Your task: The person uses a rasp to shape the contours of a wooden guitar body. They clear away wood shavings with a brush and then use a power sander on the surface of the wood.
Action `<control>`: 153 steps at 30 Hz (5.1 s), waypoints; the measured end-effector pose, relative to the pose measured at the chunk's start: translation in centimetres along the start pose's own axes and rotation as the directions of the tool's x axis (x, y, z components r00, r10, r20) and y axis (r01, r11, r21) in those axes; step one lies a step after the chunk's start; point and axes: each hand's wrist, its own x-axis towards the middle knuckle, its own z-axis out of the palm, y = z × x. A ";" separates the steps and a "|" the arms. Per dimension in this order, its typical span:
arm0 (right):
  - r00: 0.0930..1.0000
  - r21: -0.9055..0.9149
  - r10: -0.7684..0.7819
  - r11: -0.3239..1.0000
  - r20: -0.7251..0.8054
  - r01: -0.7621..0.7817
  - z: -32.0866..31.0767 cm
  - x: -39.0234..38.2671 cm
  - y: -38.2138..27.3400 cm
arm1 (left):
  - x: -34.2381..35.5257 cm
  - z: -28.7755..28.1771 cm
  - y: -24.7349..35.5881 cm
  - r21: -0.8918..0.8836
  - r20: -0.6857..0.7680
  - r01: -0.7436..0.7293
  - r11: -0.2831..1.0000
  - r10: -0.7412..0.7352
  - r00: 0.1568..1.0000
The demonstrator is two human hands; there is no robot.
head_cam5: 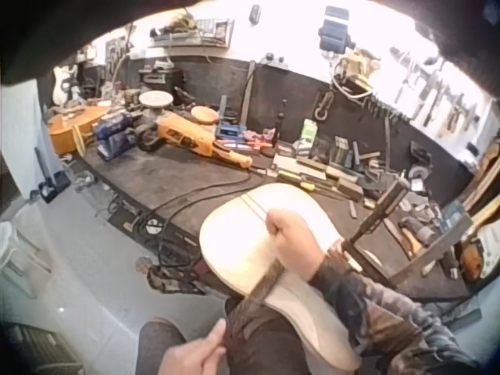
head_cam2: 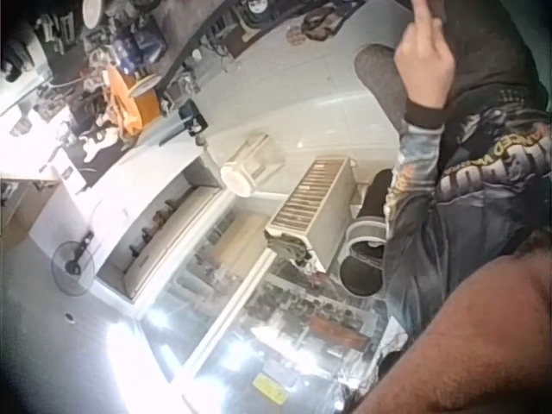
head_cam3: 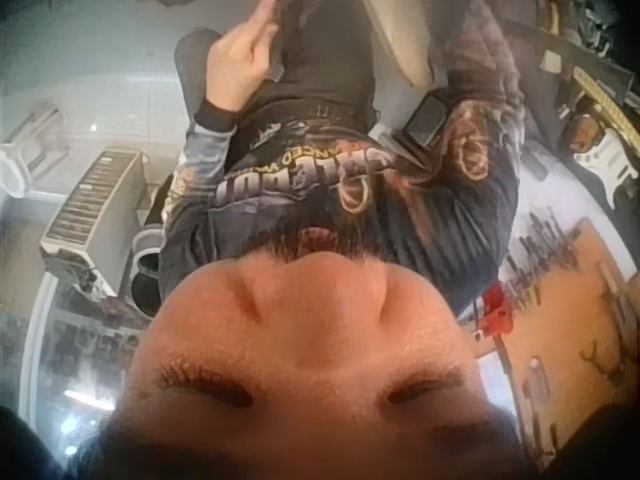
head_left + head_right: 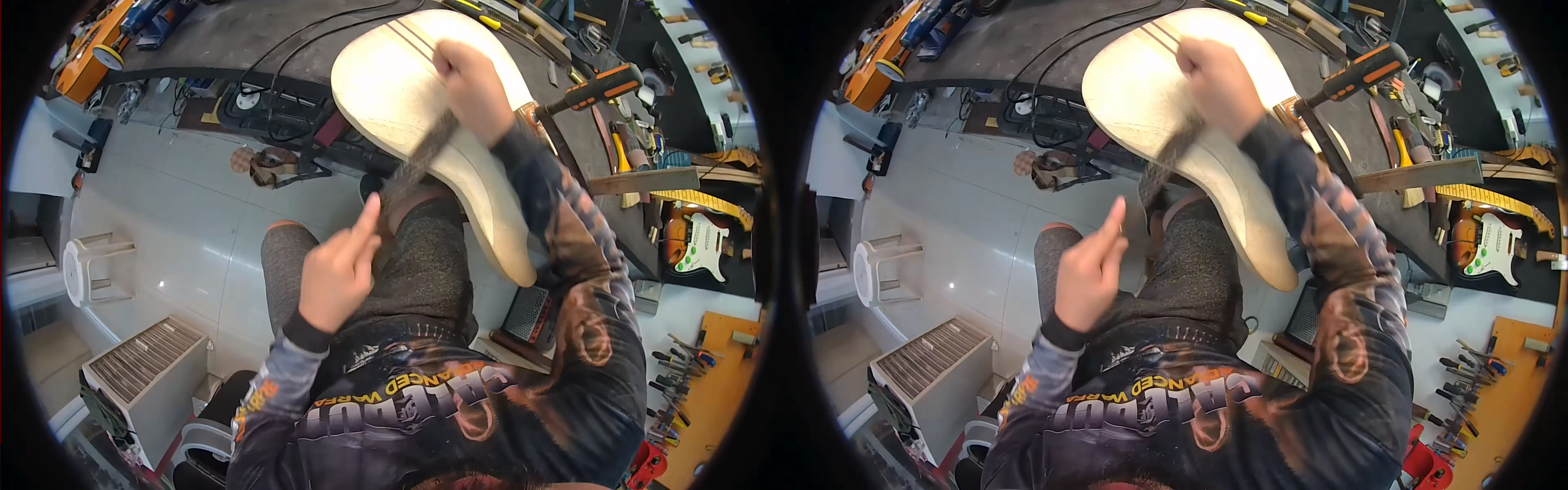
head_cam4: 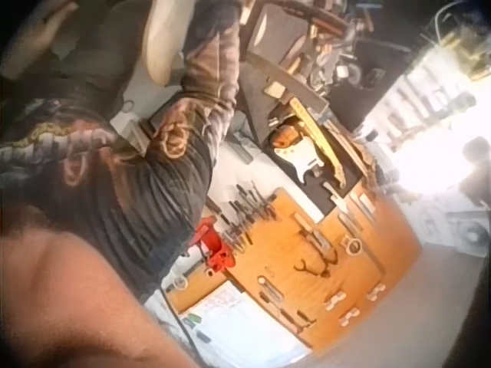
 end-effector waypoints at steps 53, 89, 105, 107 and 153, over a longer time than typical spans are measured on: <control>0.999 -0.124 -0.035 0.992 0.003 0.036 1.9 4.7 1.6 | 2.9 -0.8 -0.7 -0.041 -0.054 0.045 0.998 -0.047 0.997; 0.989 -0.032 -0.145 0.989 0.012 0.146 4.9 5.5 0.2 | 1.1 -2.4 -1.0 -0.075 -0.029 0.150 0.986 -0.153 0.988; 0.983 -0.019 -0.097 0.995 0.157 0.101 2.6 -1.8 -2.6 | -4.5 -1.6 -1.2 -0.082 0.105 0.155 0.985 -0.146 0.984; 0.992 -0.038 0.008 0.999 0.125 -0.004 3.0 0.9 -2.0 | -1.8 -2.2 -1.9 -0.094 -0.001 0.064 0.994 -0.064 0.998; 0.998 0.006 -0.004 1.000 0.069 0.004 3.6 -0.9 -3.3 | -3.3 -2.4 -2.7 -0.106 0.038 0.077 0.991 -0.074 0.997</control>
